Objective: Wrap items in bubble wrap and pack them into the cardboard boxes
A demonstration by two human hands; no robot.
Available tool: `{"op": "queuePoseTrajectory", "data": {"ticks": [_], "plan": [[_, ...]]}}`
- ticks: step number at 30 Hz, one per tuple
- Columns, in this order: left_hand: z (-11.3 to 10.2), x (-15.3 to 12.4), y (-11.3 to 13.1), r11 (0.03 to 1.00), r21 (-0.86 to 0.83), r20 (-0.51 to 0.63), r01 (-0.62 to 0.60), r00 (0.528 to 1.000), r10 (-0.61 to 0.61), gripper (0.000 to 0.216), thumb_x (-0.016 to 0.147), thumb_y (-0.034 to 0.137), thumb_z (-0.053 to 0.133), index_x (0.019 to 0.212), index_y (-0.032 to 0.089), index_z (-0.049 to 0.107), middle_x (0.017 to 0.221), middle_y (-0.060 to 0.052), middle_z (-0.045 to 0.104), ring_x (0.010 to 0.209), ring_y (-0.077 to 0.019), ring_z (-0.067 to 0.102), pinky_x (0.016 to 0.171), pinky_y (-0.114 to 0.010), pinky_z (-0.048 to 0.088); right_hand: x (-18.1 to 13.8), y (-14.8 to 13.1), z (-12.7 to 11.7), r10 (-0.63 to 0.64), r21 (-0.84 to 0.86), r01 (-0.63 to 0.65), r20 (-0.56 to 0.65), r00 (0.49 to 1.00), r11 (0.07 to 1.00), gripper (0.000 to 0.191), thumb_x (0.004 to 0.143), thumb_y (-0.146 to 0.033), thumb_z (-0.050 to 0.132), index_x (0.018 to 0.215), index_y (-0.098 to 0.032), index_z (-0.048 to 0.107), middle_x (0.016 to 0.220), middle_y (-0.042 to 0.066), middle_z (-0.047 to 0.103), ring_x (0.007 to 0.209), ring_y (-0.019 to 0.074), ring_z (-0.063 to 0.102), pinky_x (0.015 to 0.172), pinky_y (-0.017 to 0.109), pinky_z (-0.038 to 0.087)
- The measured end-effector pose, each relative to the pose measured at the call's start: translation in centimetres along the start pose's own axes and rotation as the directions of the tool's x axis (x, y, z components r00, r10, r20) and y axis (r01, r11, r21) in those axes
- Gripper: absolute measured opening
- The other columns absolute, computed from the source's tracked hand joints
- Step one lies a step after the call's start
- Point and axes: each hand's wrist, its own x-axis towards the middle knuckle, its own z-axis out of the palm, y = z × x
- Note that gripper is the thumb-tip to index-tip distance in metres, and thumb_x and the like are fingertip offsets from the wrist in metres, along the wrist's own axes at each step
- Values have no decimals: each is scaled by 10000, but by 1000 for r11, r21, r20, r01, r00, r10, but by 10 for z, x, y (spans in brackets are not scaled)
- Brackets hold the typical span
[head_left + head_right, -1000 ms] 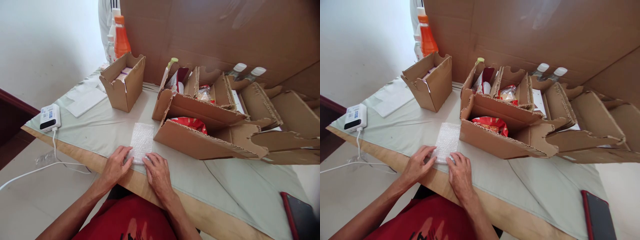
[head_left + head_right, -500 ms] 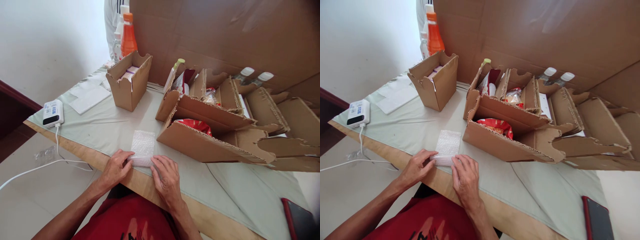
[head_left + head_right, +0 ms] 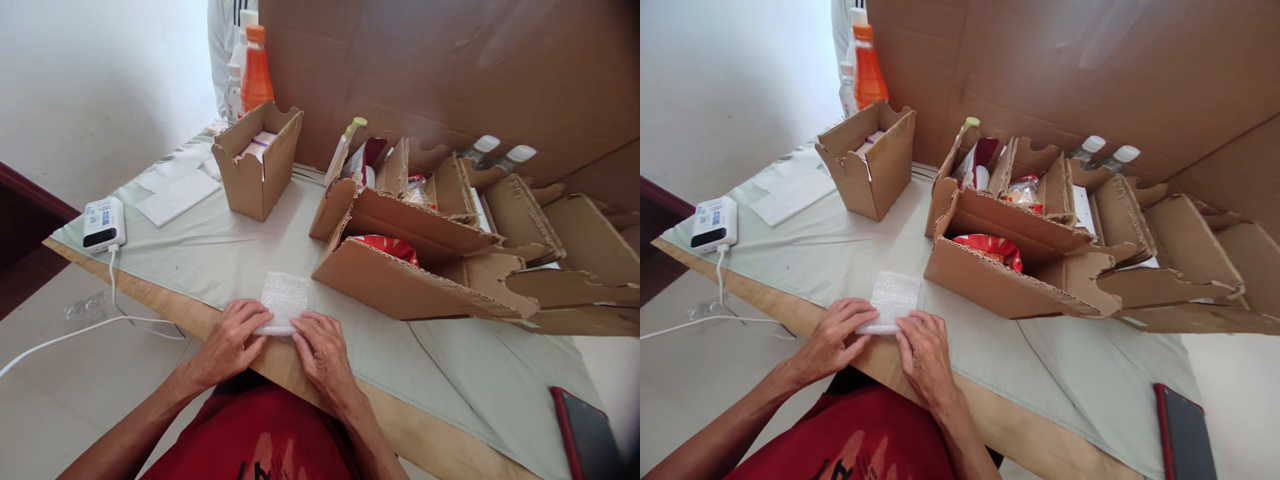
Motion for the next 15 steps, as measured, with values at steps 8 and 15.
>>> {"op": "queuePoseTrajectory", "data": {"ticks": [8,15], "plan": [[1,19,-3,989,-83,84,125,989,-119,235,915,162,528,1083,168,693,903,-71,699,876,-233,594,819,-400,520,-4,-2,-1,17,-86,-27,-117,993,996,276,979,-213,532,1232,-218,640,1182,102,711,1116,257,619,922,411,453],[10,29,-9,985,-17,-29,171,985,-171,338,929,223,556,1253,155,623,1092,-119,658,1025,-262,612,913,-415,530,0,2,9,-32,-201,28,-15,999,979,303,953,-175,554,1241,-194,644,1187,108,707,1151,275,586,956,437,426]]}}
